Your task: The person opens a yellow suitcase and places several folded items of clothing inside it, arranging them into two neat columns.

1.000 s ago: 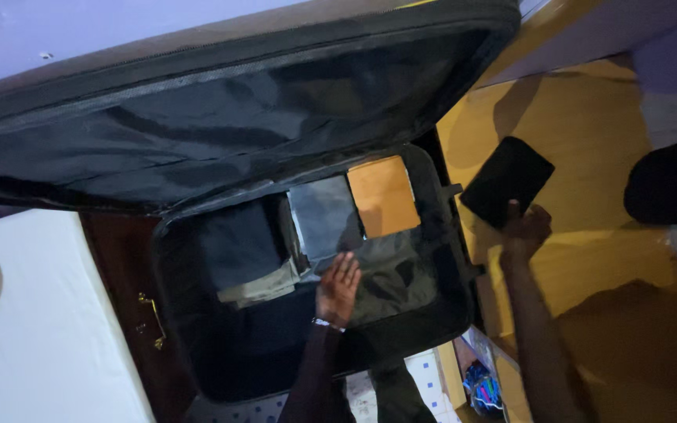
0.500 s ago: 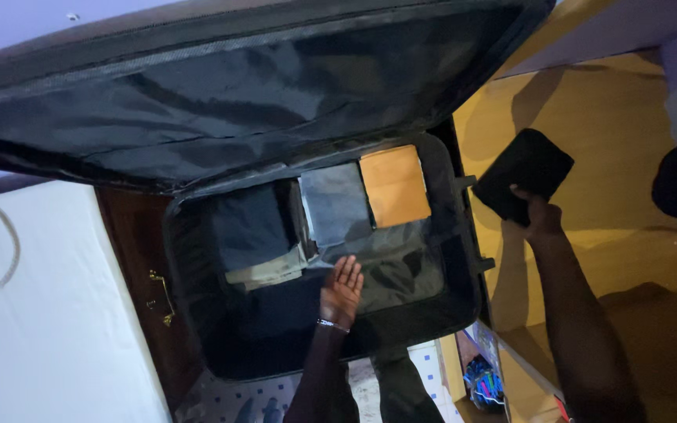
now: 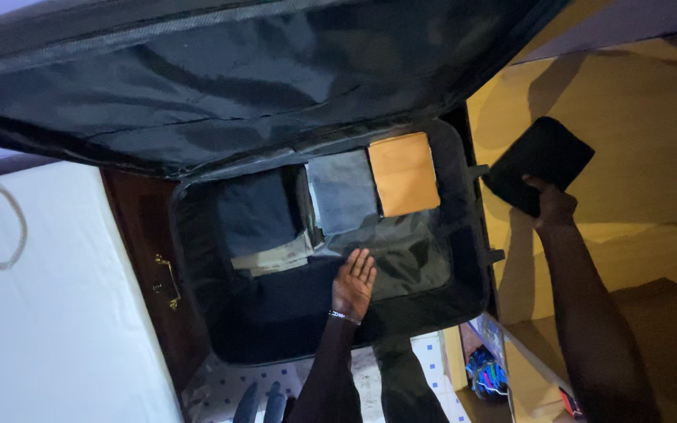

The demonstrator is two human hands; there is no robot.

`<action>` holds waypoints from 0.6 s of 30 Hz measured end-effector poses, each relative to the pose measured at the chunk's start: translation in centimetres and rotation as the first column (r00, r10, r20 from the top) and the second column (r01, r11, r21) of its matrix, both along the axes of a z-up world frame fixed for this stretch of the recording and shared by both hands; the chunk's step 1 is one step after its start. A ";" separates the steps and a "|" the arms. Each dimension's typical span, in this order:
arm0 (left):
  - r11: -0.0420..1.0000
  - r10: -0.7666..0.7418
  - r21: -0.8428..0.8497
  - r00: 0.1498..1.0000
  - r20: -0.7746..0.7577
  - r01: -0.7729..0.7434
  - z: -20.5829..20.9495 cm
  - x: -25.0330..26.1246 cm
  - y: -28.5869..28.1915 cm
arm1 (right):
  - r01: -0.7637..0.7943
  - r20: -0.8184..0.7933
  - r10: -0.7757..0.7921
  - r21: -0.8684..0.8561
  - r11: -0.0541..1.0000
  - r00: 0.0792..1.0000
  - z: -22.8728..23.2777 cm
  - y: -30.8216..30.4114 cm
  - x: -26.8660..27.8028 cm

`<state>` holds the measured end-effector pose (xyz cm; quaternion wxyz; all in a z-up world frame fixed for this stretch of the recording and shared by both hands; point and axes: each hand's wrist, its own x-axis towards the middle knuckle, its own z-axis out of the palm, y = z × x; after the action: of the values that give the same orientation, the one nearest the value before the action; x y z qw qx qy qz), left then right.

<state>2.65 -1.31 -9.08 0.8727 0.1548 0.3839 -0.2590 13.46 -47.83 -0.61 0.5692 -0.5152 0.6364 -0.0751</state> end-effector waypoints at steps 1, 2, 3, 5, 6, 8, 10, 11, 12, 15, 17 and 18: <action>1.000 0.008 -0.022 1.000 0.011 -0.007 -0.2 -0.1 -0.1 | -0.069 0.184 0.063 0.027 0.997 0.981 0.1 0.3 -0.4; 1.000 0.009 -0.021 1.000 0.011 -0.009 -0.5 -0.1 -0.2 | -0.144 0.363 0.119 0.042 0.989 0.924 0.4 0.7 -0.4; 0.999 0.018 -0.038 1.000 0.006 -0.018 -0.8 -0.1 -0.3 | -0.145 0.364 0.120 0.044 0.988 0.924 1.2 1.2 -0.2; 0.999 0.025 -0.048 1.000 -0.002 -0.025 -1.2 -0.3 0.1 | -0.031 0.339 -0.011 0.118 0.992 0.941 3.8 2.3 -0.2; 0.999 0.017 -0.050 1.000 0.012 -0.017 -1.3 -0.5 0.4 | -0.031 0.334 -0.012 0.125 0.992 0.943 5.3 3.1 -0.4; 0.999 0.009 -0.051 1.000 0.022 -0.008 -1.0 -1.0 1.0 | -0.245 0.718 0.001 0.237 0.940 0.696 8.5 4.6 -1.6; 0.998 -0.006 -0.054 0.992 0.124 0.012 -0.4 -1.0 1.3 | -0.244 0.716 0.006 0.230 0.942 0.698 11.1 5.9 -3.1; 0.998 -0.006 -0.057 0.992 0.125 0.013 0.1 -0.7 1.3 | -0.246 0.716 0.019 0.215 0.945 0.698 11.9 6.7 -4.5; 0.997 -0.029 -0.064 0.996 0.090 0.035 0.7 -0.4 1.3 | -0.249 0.704 0.040 0.197 0.948 0.709 12.2 7.5 -5.8; 0.989 -0.107 -0.088 0.982 0.157 0.122 3.7 0.7 0.5 | -0.274 0.653 0.093 0.182 0.944 0.752 11.1 10.2 -10.7; 0.979 -0.155 -0.093 0.955 0.253 0.184 6.4 1.4 0.1 | -0.302 0.612 0.117 0.208 0.930 0.782 9.5 12.4 -13.7; 0.951 -0.242 -0.104 0.910 0.336 0.291 7.7 1.7 0.0 | -0.319 0.592 0.131 0.225 0.921 0.795 8.7 13.7 -15.2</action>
<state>4.37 -1.27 -1.35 0.8887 0.1790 0.1921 -0.3760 -1.75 -34.14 8.12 0.8109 -0.4454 0.3757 -0.0533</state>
